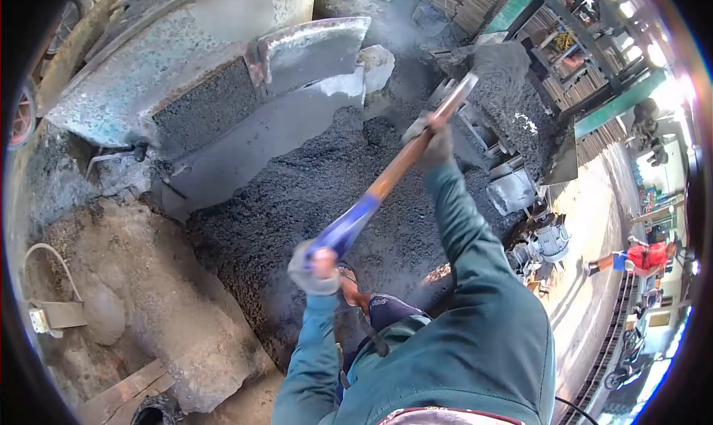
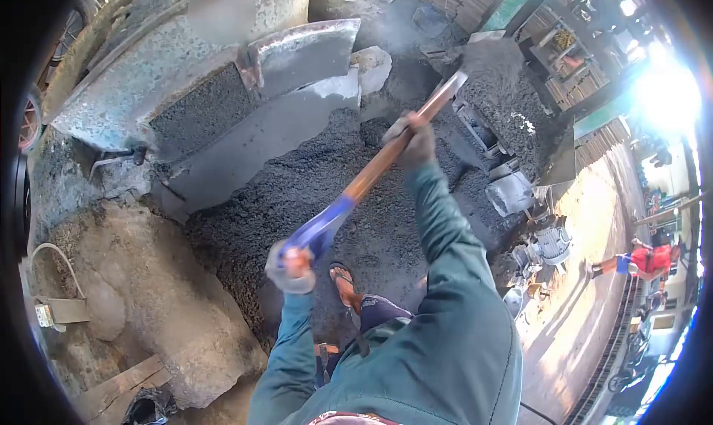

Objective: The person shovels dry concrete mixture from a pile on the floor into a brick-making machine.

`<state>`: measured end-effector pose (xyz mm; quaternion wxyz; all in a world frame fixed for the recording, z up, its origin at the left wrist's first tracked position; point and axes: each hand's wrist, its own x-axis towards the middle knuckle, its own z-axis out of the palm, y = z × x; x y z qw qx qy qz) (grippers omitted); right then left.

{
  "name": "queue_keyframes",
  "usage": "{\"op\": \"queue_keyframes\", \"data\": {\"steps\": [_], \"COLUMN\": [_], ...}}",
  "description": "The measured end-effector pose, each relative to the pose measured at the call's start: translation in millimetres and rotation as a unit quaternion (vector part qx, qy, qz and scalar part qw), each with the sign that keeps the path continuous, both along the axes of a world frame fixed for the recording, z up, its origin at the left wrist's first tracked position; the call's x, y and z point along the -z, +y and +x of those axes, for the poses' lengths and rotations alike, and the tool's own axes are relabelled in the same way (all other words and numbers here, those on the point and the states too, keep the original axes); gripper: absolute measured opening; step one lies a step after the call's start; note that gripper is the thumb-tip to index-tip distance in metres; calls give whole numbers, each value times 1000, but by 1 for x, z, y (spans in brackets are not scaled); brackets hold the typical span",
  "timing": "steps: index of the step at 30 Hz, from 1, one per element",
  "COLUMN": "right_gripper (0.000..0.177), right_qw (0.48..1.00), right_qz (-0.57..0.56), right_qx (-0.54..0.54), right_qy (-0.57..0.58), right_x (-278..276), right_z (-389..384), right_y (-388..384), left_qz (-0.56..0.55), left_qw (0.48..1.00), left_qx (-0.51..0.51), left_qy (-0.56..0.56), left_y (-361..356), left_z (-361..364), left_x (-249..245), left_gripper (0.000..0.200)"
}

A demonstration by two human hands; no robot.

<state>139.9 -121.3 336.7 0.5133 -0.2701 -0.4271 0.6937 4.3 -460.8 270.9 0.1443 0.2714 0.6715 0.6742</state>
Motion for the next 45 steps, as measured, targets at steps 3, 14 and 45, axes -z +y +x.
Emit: {"op": "queue_keyframes", "data": {"steps": [3,14,45], "right_gripper": [38,14,12], "right_qw": [958,929,719], "right_qz": [-99,-248,-584], "right_qx": [-182,-253,-272], "right_qy": [198,-105,-261], "right_x": [-60,169,480], "right_z": [10,-177,-195], "right_y": [1,-334,-468], "left_qz": [171,182,-48], "left_qw": [906,719,648], "left_qx": [79,-232,-545], "left_qy": [380,-629,-529], "left_y": [-5,-387,-453], "left_z": [-8,12,48], "left_x": [-134,121,241], "left_gripper": [33,46,57]}}
